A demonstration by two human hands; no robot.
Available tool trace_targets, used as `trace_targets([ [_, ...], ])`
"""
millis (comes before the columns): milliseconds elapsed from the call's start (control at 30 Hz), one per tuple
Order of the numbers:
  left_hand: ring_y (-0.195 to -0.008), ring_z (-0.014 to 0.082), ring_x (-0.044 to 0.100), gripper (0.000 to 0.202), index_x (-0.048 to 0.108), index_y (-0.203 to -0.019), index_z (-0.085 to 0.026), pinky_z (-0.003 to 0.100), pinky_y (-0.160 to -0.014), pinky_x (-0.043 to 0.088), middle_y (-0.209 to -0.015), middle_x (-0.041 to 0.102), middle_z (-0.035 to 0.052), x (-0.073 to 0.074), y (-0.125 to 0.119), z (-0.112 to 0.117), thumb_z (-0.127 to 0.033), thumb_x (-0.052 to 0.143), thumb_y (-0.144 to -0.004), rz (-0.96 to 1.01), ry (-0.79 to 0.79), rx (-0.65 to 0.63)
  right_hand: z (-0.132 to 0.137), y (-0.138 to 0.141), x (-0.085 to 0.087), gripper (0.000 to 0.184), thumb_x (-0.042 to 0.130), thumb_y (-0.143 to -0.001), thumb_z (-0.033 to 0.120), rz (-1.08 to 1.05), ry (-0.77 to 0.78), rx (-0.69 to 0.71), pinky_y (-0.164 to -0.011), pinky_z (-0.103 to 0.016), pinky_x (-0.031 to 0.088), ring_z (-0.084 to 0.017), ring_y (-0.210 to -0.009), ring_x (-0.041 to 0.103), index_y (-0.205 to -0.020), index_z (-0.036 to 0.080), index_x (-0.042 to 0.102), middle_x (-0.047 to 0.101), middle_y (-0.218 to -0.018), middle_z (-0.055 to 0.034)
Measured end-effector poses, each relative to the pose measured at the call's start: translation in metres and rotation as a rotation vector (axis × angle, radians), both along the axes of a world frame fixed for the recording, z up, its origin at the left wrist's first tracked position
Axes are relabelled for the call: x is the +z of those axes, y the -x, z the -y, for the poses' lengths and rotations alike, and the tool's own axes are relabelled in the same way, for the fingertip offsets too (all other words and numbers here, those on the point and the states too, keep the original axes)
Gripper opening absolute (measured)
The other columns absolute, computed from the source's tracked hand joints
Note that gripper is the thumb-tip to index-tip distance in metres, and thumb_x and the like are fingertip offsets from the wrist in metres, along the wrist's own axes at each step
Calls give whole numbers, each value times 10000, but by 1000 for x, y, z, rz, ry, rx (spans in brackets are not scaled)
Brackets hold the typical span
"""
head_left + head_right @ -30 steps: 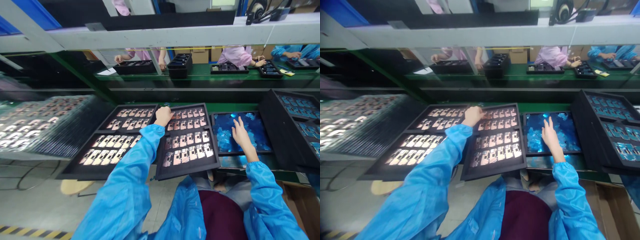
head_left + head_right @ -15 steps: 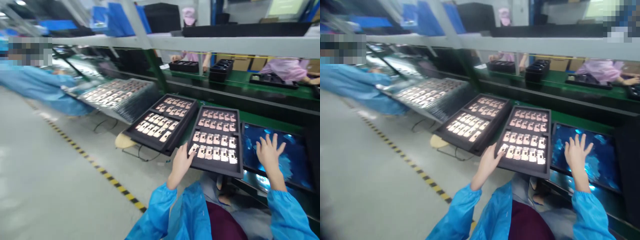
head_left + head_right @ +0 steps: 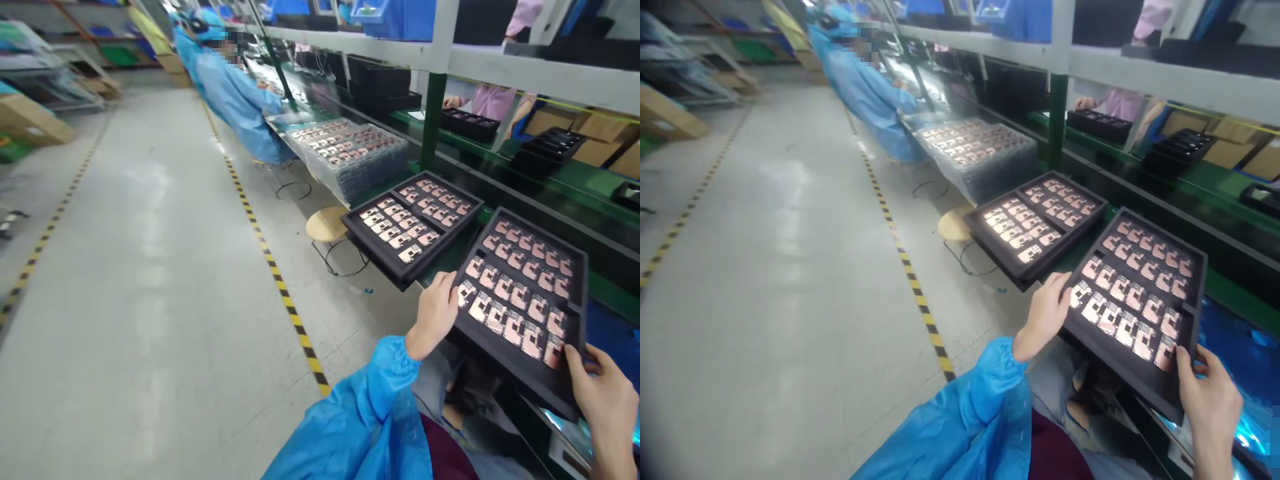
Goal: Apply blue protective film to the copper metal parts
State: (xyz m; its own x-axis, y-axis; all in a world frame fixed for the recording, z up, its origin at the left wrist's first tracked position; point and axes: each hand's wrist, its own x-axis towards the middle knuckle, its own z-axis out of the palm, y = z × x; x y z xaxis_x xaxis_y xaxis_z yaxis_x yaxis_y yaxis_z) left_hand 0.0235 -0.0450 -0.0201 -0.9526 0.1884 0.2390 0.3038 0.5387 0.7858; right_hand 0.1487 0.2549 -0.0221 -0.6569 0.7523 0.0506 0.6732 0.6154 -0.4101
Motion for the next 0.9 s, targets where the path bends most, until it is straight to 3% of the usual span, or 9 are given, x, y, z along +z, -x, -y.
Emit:
trace_targets([
  [133,-1277,261,712,398,725,-1394,-215,398,-1146,559,-1365,748,120,30,34,28,-179,540,-1044,-84,-122,-1,24,9,41,631,609,-817,720,-201,-6,-12,-867,-554,584,-429,-963,768,-1190,239,775,811,-981,-143],
  [233,-1314,283,695,385,765,-1338,-171,451,-1216,514,-1385,761,136,54,86,78,-156,579,-1001,-84,-116,-10,65,46,67,528,727,-808,658,-381,92,131,-886,-516,606,-366,-981,760,-1136,243,725,800,-1084,-141],
  [300,-1311,299,694,386,779,-1313,-148,492,-1220,504,-1387,769,126,66,127,120,-170,584,-981,-38,-49,4,105,86,70,479,761,-804,594,-464,138,256,-840,-451,607,-309,-950,736,-1099,228,668,772,-1069,-131],
  [433,-1197,289,738,406,785,-1294,-127,439,-1135,556,-1310,803,103,69,189,199,-256,661,-929,61,51,107,196,168,45,286,673,-866,396,-683,332,367,-803,-333,590,-208,-907,669,-1062,233,544,698,-1059,-83],
  [567,-1122,250,733,380,785,-1228,-127,380,-1058,578,-1182,828,59,53,218,251,-255,732,-874,164,15,262,268,209,14,299,654,-882,348,-576,390,378,-991,-443,579,-274,-1085,642,-1128,205,561,654,-1164,-124],
  [667,-962,195,727,320,788,-1129,-184,263,-839,593,-1041,827,2,40,227,268,-237,789,-814,310,-104,284,304,206,-7,572,641,-945,416,-546,464,309,-1232,-591,424,-395,-1464,490,-1410,101,532,561,-1496,-263],
  [733,-838,171,703,343,783,-1087,-209,224,-710,565,-942,814,-21,38,230,270,-218,836,-748,458,-187,277,320,200,-19,854,639,-977,495,-577,622,312,-1332,-612,294,-412,-1660,267,-1635,51,324,322,-1734,-316],
  [800,-748,156,668,382,789,-1038,-222,207,-637,541,-847,793,-36,40,234,269,-191,877,-667,561,-206,289,332,198,-26,1054,647,-981,558,-583,781,361,-1379,-616,190,-400,-1731,73,-1726,36,116,100,-1826,-314],
  [900,-686,147,636,349,795,-943,-228,201,-581,518,-771,767,-45,52,239,266,-194,893,-609,590,-172,314,343,205,-20,1165,654,-970,589,-599,852,406,-1396,-629,88,-388,-1735,-73,-1743,10,3,-46,-1837,-301],
])
